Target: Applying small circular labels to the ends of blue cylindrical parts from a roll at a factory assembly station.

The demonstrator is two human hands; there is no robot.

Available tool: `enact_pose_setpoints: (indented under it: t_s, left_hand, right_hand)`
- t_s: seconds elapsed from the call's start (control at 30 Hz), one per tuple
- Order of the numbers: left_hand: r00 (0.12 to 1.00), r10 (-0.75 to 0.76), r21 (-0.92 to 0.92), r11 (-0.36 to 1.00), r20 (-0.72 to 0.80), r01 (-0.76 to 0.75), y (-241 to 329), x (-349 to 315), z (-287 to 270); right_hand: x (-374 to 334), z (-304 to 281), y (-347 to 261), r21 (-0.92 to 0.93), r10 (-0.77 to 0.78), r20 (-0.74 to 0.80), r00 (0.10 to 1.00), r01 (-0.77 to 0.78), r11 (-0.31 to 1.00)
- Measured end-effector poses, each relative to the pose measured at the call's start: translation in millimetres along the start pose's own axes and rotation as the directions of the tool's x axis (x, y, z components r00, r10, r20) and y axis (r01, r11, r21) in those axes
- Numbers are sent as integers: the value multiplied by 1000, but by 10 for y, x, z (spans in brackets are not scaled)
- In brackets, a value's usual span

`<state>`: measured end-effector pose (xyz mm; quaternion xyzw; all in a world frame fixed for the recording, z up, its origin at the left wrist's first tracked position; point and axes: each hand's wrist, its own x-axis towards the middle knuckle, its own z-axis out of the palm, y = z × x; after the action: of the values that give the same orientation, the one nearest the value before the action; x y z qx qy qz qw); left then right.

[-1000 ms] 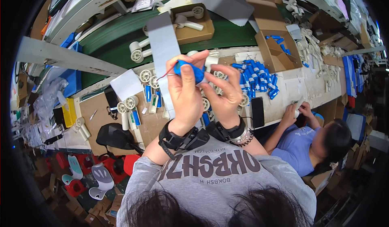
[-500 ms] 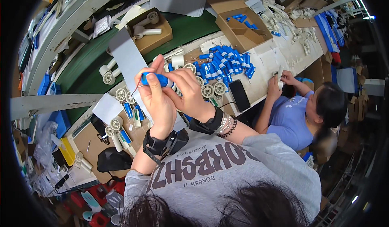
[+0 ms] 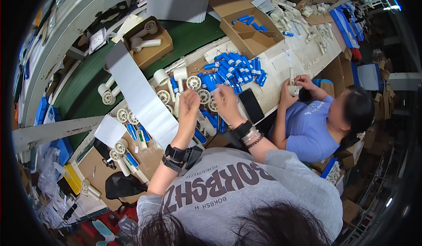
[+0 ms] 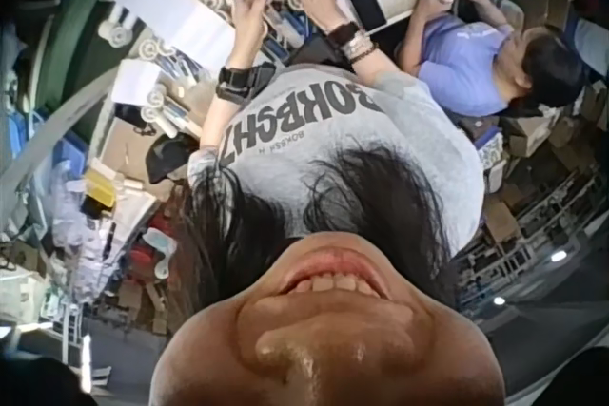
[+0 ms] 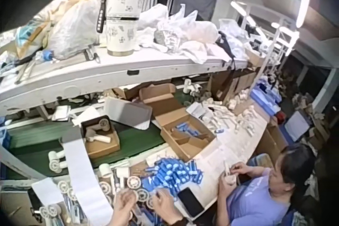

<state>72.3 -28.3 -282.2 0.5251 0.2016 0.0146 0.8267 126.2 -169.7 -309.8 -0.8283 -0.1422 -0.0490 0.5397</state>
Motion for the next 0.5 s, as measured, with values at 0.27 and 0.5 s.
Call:
enact_pose_setpoints:
  t_s: [0.27,0.5]
  left_hand:
    - [993,-27,230,973,117,-1,-166,-88,-208]
    - [945,-205,257,956,255,138,-360,-197,-160]
  right_hand:
    - [741,-933,1036,-608,-89,-128,988,-7,794]
    - [857,-816,1305,-687,-71,-117,991,-29,726]
